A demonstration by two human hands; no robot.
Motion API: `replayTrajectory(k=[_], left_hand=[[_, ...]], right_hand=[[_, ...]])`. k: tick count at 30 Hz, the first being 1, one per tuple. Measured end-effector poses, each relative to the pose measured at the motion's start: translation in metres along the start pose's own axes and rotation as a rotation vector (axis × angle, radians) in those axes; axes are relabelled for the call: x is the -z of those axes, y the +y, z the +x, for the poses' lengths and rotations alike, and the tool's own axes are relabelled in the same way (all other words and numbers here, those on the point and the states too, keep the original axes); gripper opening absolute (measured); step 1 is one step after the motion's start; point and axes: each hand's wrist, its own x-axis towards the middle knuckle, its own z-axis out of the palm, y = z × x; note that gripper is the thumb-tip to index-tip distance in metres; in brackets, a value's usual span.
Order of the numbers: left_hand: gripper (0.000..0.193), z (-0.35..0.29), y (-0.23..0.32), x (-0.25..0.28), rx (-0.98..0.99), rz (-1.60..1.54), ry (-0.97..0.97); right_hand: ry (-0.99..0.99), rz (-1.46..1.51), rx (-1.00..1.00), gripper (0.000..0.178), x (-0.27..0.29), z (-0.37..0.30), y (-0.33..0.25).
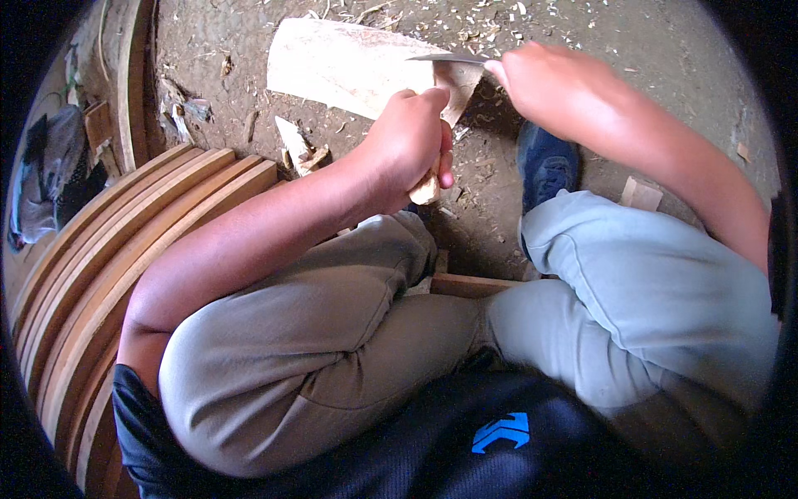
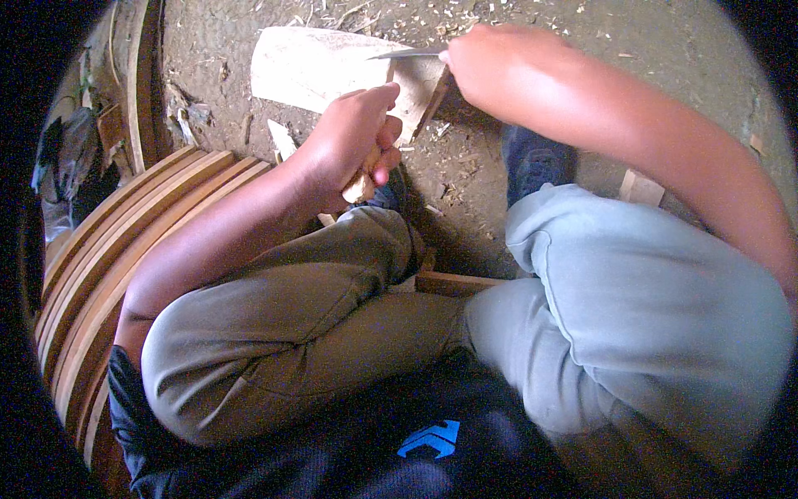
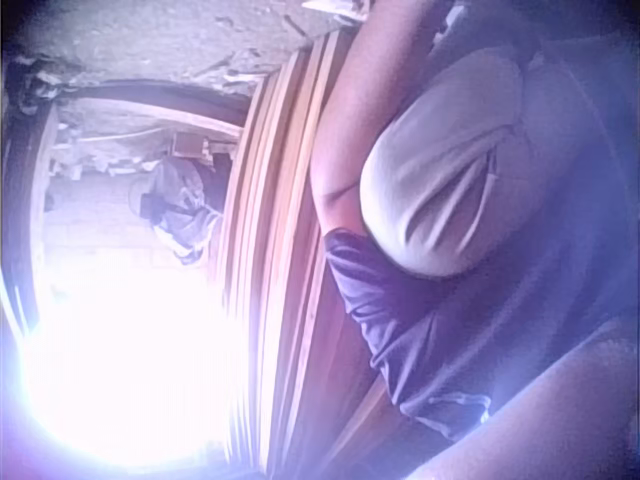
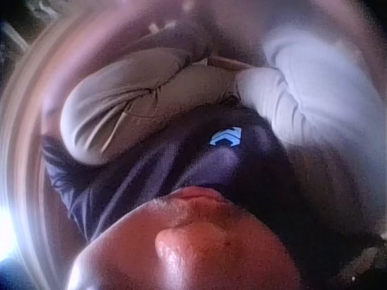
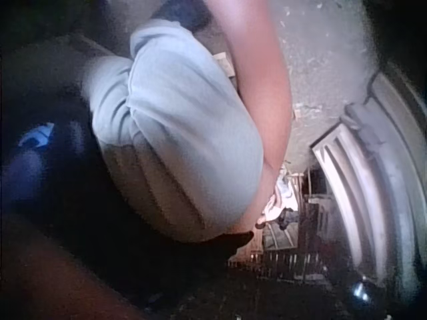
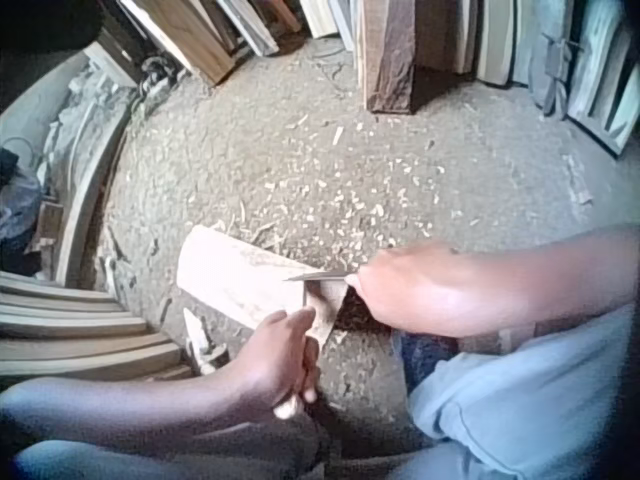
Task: The person sits on the floor and uses a knife to shave and shape a small piece of wood. They repeatedly pare the edges and inspect the piece, occasionally turning it over to work different sides.
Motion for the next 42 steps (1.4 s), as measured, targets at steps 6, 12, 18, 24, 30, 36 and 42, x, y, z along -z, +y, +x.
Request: replayTrajectory(k=[6,12,18,24,30,36,42], left_hand=[[0.029,0.006,-0.011,0.004,-0.08,-0.059,-0.001],[0.029,0.004,-0.008,0.005,-0.092,-0.013,-0.043],[0.029,0.005,-0.011,0.006,-0.08,-0.063,-0.01],[0.028,0.004,-0.006,-0.003,-0.047,-0.083,0.044],[0.029,0.006,-0.011,0.002,-0.109,-0.043,0.019],[0.03,0.007,-0.015,0.004,-0.123,-0.051,0.01],[0.031,0.006,-0.016,0.005,-0.129,-0.055,0.024]], right_hand=[[-0.017,0.021,0.002,0.052,0.008,0.015,-0.003],[-0.086,0.031,-0.027,0.056,0.015,-0.002,0.005],[-0.043,-0.008,-0.004,0.052,0.012,-0.001,0.002],[-0.011,-0.03,-0.034,0.046,0.008,-0.005,-0.006],[-0.042,-0.042,-0.015,0.049,0.017,0.017,-0.002],[-0.103,0.014,0.025,0.058,0.014,0.007,0.012],[-0.059,-0.012,0.026,0.057,0.011,0.001,0.009]])
